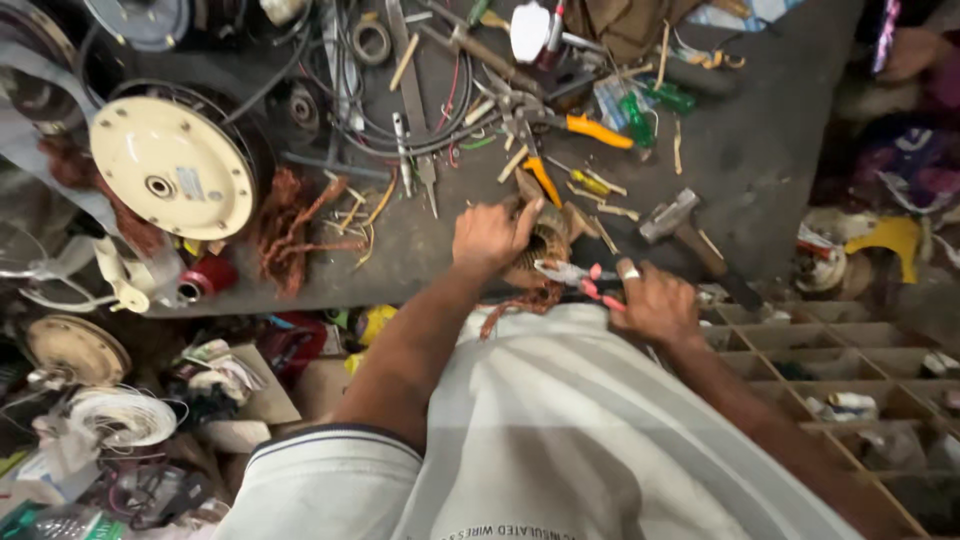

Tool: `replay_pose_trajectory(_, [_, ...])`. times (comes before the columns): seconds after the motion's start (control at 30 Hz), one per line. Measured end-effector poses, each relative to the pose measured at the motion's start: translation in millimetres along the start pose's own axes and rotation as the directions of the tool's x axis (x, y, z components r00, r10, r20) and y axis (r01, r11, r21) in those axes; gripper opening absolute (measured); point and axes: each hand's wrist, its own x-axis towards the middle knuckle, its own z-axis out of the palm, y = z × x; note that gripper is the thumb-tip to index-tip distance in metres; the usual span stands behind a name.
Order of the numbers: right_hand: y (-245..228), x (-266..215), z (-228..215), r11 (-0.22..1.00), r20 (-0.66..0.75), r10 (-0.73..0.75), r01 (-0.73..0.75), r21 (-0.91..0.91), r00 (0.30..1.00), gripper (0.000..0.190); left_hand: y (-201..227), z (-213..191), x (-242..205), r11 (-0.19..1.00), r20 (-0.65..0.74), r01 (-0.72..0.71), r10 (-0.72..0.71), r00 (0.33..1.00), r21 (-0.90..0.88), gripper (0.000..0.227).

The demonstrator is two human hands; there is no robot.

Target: The person uses pliers to pull and cut copper wires from a motor stator on a cluttered workbench. They repeatedly grip, twist, and cut the windings, accumulating loose copper strands on the table.

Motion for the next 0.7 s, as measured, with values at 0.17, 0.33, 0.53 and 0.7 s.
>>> replay_pose_trajectory(0.17, [12, -5, 33, 0.985, -0.031, 0.002, 0.003, 0.171, 1.0, 0.05, 5, -7, 7, 1.0, -0.004, -0.023, 0.023, 1.0, -0.004, 0.052])
replay_pose_trajectory(0.33, [-2, -3, 77, 0.958, -0.312, 0.049, 0.044, 0.284, 0.949, 0.035, -9, 1, -2, 0.999, 0.014, -0.018, 0.018, 1.0, -0.029, 0.056])
replay_pose_trajectory(0.53, [11, -13, 86, 0.901, -0.38, 0.047, 0.124, 0.415, 0.924, 0.048, 4, 5, -9, 0.999, -0.083, -0.014, 0.016, 0.996, 0.029, 0.058])
replay_pose_trajectory(0.7, [39, -7, 59, 0.841, -0.261, -0.165, 0.274, 0.467, 0.951, 0.038, 14, -4, -40, 0.966, -0.566, -0.252, 0.176, 0.805, -0.058, 0.054])
